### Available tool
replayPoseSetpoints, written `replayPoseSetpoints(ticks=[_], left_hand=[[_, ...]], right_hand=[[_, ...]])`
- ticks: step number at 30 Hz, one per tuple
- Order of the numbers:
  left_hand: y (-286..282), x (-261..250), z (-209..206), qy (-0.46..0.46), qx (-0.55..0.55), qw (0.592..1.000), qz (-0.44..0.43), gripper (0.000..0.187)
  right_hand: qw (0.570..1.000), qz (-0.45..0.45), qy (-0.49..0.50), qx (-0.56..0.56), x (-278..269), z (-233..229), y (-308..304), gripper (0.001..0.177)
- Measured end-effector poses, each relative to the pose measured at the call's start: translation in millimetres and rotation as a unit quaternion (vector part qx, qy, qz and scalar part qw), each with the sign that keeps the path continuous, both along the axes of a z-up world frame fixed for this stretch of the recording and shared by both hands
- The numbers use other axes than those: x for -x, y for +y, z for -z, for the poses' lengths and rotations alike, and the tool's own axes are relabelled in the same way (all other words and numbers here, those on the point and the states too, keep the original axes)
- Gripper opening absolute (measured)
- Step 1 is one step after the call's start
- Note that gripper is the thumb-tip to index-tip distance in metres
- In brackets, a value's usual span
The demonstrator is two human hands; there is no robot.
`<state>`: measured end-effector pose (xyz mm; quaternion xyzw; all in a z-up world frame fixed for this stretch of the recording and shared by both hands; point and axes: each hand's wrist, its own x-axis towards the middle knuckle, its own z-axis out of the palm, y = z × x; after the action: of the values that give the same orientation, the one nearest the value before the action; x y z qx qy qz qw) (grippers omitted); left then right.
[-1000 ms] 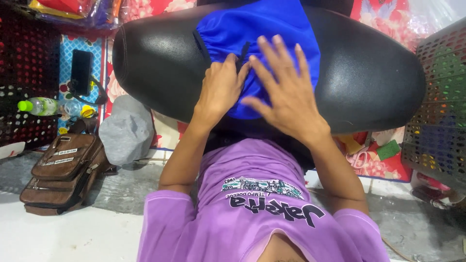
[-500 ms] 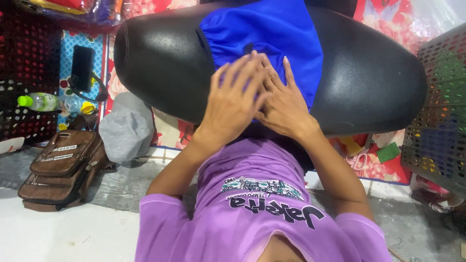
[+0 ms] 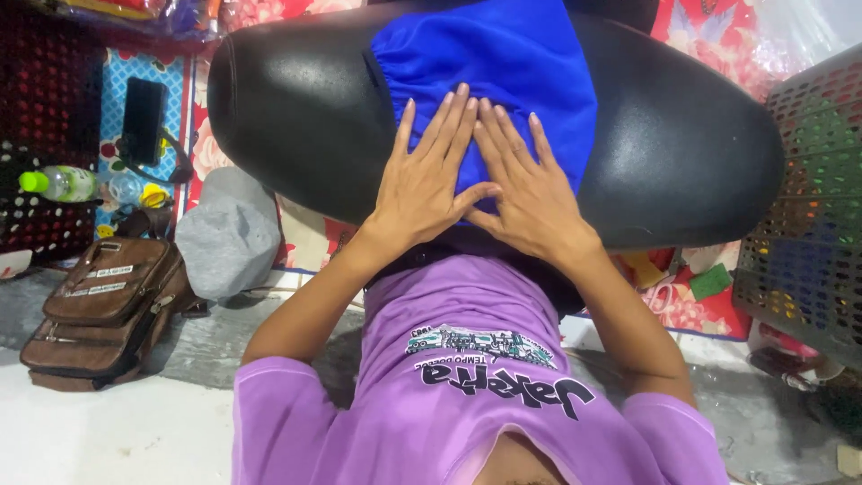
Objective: Fitting and adjusting a blue fabric cover onto a motorcycle seat, using a small tool to tuck the edges.
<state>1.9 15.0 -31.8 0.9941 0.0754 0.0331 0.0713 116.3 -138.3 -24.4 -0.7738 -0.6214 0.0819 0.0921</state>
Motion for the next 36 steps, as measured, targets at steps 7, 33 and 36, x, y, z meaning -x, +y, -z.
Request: replayPoseSetpoints(ticks=[7, 33, 36], left_hand=[[0, -1, 1, -0.005, -0.051, 0.999, 0.018, 0.091], [30, 23, 19, -0.329, 0.095, 0.919, 0.196, 0.035], [36, 33, 5, -0.297, 0.147, 0.926, 0.183, 0.031]], right_hand=[[0.997, -0.028, -0.075, -0.012, -6, 3, -31, 0.101], [0.981, -0.027, 0.032, -0.189, -14, 1, -40, 0.046], [0.975, -0.043, 0.028, -0.217, -18, -4, -53, 0.040]])
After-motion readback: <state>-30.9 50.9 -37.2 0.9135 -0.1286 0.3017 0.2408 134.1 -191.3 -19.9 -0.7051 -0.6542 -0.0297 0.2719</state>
